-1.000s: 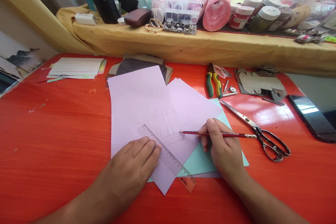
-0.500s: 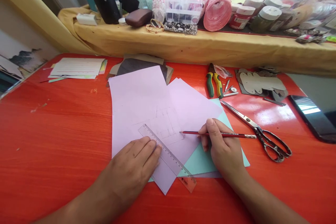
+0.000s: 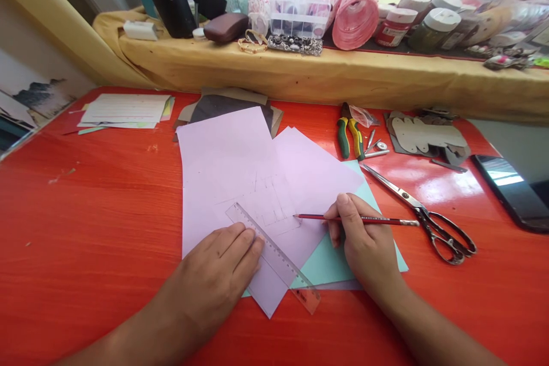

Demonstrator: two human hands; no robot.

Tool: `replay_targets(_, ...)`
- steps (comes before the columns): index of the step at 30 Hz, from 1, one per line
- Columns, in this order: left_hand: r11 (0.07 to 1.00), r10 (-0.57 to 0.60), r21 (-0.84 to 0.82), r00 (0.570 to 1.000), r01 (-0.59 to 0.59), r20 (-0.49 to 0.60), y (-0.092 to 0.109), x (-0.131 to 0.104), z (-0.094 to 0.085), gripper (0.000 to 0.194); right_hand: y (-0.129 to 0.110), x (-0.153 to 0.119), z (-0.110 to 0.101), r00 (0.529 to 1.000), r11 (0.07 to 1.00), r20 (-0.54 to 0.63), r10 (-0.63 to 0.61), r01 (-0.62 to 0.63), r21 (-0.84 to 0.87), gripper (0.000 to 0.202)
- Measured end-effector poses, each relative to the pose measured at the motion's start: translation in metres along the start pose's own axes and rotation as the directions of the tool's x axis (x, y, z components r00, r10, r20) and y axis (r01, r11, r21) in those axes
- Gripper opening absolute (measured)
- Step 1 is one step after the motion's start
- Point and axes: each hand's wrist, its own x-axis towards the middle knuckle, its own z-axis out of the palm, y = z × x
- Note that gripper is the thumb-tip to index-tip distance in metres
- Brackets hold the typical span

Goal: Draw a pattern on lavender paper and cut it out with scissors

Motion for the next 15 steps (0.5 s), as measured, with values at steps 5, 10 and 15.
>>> replay_targets(5,1.0,0.017,0.005,1.0,-0.017,0.015,-0.0004,0.0018,-0.0019,0.043,0.0021,0.0002,-0.0007,0.998,0.995,-0.051,-0.029,0.034,0.091,0.054)
replay_targets(10,1.0,0.01,-0.012,1.0,-0.009,0.011,-0.0002,0.0012,-0.0006,0.044,0.004,0.0005,-0.0006,0.998,0.994,-0.055,-0.024,0.03,0.102,0.055)
replay_targets(15,1.0,0.0,-0.007,1.0,0.0,0.003,0.0006,-0.0002,0.0013,0.045,0.0027,0.0002,-0.0001,0.999,0.997,-0.046,-0.016,0.019,0.074,0.056)
